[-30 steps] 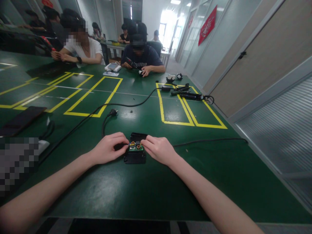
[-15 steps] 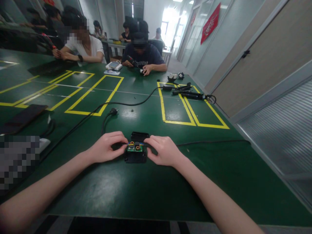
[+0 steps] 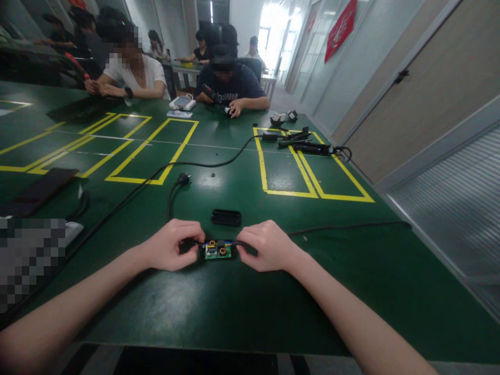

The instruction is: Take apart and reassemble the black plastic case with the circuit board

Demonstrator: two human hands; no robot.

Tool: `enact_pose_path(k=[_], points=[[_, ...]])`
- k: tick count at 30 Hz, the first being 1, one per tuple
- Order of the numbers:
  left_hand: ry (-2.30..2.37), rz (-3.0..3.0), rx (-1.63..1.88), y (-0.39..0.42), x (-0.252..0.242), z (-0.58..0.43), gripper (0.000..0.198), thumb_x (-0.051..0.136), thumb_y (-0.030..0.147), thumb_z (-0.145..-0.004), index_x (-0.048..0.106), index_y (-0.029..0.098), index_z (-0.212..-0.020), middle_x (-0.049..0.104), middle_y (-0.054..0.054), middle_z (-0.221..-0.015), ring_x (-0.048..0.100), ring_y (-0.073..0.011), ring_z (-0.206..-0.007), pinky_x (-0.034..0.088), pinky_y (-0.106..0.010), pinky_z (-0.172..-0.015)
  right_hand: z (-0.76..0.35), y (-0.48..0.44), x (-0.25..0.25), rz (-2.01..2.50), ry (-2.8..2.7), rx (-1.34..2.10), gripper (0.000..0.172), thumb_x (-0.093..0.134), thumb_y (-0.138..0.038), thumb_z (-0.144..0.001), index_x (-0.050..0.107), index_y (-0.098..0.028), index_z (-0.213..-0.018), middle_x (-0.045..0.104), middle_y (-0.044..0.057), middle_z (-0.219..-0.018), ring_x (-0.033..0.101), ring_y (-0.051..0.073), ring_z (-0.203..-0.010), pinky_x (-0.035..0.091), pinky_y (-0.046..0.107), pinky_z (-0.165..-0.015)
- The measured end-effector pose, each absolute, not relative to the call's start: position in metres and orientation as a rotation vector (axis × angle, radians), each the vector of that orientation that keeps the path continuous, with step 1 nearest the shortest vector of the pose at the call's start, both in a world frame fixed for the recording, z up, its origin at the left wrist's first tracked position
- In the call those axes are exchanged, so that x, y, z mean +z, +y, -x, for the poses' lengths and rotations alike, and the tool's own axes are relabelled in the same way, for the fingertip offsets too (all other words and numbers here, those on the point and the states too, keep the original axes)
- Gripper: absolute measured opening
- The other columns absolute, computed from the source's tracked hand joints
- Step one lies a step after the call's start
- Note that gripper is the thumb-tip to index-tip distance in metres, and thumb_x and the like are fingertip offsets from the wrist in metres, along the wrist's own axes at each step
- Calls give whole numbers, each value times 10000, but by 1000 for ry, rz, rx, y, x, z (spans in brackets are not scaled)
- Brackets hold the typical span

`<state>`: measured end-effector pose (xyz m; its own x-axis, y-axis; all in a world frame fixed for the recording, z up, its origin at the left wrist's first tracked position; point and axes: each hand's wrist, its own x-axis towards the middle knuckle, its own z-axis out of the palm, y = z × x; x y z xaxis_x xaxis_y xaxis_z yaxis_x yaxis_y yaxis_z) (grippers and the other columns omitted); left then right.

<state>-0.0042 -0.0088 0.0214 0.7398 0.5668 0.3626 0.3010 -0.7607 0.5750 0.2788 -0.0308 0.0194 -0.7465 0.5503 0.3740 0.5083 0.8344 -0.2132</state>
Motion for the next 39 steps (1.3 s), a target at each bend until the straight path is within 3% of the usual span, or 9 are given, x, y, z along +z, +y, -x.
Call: enact_pose_path(k=[18,26,39], points=[[819,-2506,739,0,14,4,95,585,179,-806,662,180,-862,634,29,-695,555,-97,-557,406,-203,-562,-281,-23,16,984,-2580,151,147,558,-225,-933,683,-178,-871,703,23,-715,607,137,-593,361,259,-574],[844,-2529,730,2,13,4,66,588,187,-825,650,185,-847,644,18,-734,570,-106,-598,429,-208,-583,-283,-17,12,1126,-2639,90,386,410,-261,-1063,628,-187,-753,674,36,-691,597,142,-592,321,278,-583],[831,-2517,744,11,9,7,140,571,213,-937,705,177,-959,710,-53,-925,667,-168,-828,545,-277,-752,-284,-12,5,1269,-2509,153,314,511,-296,-1033,661,-199,-774,684,23,-698,622,154,-623,363,259,-603]])
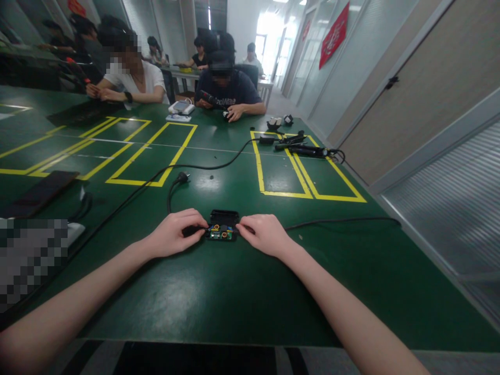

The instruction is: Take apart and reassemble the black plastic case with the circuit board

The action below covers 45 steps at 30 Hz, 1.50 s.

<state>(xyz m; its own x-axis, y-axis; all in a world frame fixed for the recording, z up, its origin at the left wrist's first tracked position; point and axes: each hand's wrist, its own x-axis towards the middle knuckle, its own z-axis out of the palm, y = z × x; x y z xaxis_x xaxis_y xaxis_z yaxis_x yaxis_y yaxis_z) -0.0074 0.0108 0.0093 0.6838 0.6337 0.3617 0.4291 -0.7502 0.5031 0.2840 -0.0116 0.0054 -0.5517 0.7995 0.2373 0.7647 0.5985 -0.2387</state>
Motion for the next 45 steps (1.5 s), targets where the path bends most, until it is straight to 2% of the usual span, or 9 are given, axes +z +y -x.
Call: enact_pose_path(k=[7,16,20,22,25,28,33,38,45], points=[[799,-2511,750,12,8,8,167,549,200,-992,716,184,-996,733,-70,-987,677,-200,-951,577,-338,-865,-284,-11,5,1257,-2420,228,245,581,-301,-1003,689,-203,-807,687,5,-688,628,141,-600,383,242,-595],[814,-2502,729,13,7,7,159,548,184,-995,702,181,-953,715,-71,-976,674,-196,-927,567,-323,-844,-284,-8,1,1270,-2350,257,179,648,-298,-962,684,-195,-819,614,-13,-649,576,137,-589,382,246,-583],[762,-2545,746,13,8,7,197,524,195,-1018,678,185,-895,715,-60,-953,668,-195,-922,555,-313,-824,-284,-8,2,1230,-2322,276,120,647,-271,-945,662,-199,-850,621,-7,-725,570,135,-615,417,250,-588],[757,-2552,769,12,8,6,182,532,193,-1010,679,183,-903,717,-63,-977,669,-196,-926,557,-317,-822,-283,-9,3,1239,-2294,292,66,656,-262,-927,661,-199,-949,627,-4,-776,565,136,-614,441,257,-583],[774,-2536,840,11,7,5,149,552,185,-982,701,172,-991,721,-78,-1010,675,-201,-940,568,-328,-832,-282,-10,2,1248,-2278,276,295,652,-248,-924,632,-191,-1213,651,26,-881,615,172,-701,516,294,-639],[819,-2545,873,10,6,3,205,583,226,-973,709,170,-1124,729,-95,-1071,679,-220,-986,575,-369,-883,-282,-9,-1,1219,-2321,169,386,600,-252,-967,610,-206,-1351,673,101,-1089,658,248,-965,573,397,-831],[951,-2663,725,10,3,2,494,784,405,-852,684,200,-1291,675,-144,-1317,650,-311,-1168,539,-501,-995,-282,-6,-8,1157,-2347,237,292,530,-240,-1019,694,-225,-1260,673,127,-1197,639,276,-1080,563,484,-936],[980,-2658,672,11,-1,2,428,807,409,-846,729,223,-1223,648,-145,-1426,635,-325,-1247,517,-517,-1042,-281,-6,-11,1080,-2254,340,212,536,-228,-1024,740,-236,-1078,682,111,-1150,662,263,-1080,572,470,-950],[908,-2645,764,12,-1,4,410,841,378,-819,747,216,-1184,655,-148,-1431,669,-325,-1241,535,-522,-1040,-276,-10,-9,986,-2159,448,126,592,-201,-995,715,-227,-1005,646,107,-1198,676,249,-1125,593,432,-963]])
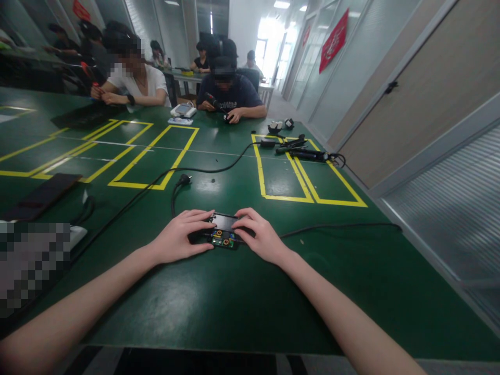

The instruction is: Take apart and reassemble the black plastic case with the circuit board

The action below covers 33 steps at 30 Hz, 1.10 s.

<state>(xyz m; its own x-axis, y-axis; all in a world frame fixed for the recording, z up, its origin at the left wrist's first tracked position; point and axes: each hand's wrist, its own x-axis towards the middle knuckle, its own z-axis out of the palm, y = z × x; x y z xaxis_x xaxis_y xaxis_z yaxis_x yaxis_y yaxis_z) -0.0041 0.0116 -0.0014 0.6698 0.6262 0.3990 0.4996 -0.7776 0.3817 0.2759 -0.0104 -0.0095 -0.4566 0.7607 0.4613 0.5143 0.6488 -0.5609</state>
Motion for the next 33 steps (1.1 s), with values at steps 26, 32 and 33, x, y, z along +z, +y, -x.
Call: enact_pose_path(k=[26,32,33], points=[[744,-2270,898,7,-4,1,681,801,184,-799,550,254,-1428,570,-105,-1429,655,-262,-1225,603,-424,-1044,-273,-14,-11,927,-2032,619,350,591,-142,-953,670,-261,-1273,684,99,-1223,703,217,-999,649,385,-832],[724,-2235,892,6,3,-2,509,761,185,-792,574,232,-1262,592,-93,-1319,660,-230,-1107,618,-360,-888,-272,-16,-3,792,-2079,552,244,648,-164,-934,651,-221,-1171,731,98,-1107,714,232,-1023,615,408,-884],[729,-2244,886,5,4,-2,472,755,194,-798,575,223,-1233,613,-90,-1291,664,-225,-1087,611,-360,-883,-271,-17,0,769,-2092,545,223,648,-159,-935,653,-219,-1150,733,97,-1087,716,228,-1001,611,403,-869]])
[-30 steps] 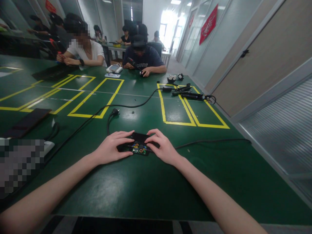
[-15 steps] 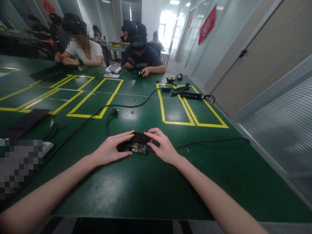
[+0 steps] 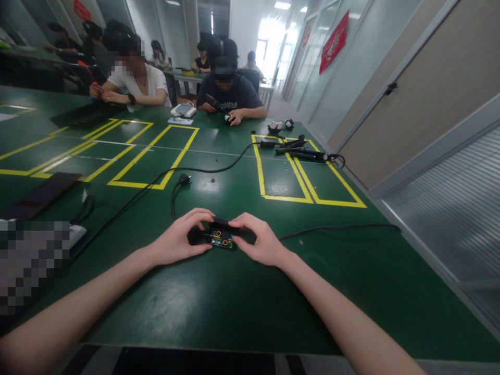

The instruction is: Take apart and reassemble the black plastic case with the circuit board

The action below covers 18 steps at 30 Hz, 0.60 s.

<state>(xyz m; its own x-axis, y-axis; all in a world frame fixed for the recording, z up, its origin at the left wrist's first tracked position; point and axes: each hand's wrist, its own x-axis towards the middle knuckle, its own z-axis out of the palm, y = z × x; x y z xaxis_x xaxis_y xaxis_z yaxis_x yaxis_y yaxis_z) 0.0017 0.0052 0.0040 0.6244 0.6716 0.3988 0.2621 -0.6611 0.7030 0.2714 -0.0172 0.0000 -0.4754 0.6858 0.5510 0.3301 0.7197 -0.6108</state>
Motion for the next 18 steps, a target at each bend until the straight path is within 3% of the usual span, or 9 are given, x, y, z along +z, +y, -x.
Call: enact_pose_path(k=[7,12,18], points=[[800,-2330,849,3,11,-2,211,735,245,-834,611,195,-998,708,-27,-992,694,-195,-908,560,-328,-831,-265,-20,10,693,-2227,439,73,661,-172,-904,613,-228,-904,711,79,-930,680,229,-876,570,390,-778],[782,-2385,875,3,13,-3,169,721,228,-843,640,191,-987,705,-33,-950,687,-196,-892,562,-318,-825,-263,-19,4,758,-2343,322,252,785,-226,-807,553,-224,-905,652,84,-968,631,240,-895,542,361,-735],[745,-2493,847,2,11,-6,275,681,256,-923,676,188,-1189,699,-75,-1048,693,-205,-934,577,-326,-826,-261,-20,2,840,-2367,164,148,687,-245,-906,545,-218,-934,633,62,-902,615,212,-810,491,318,-684]])
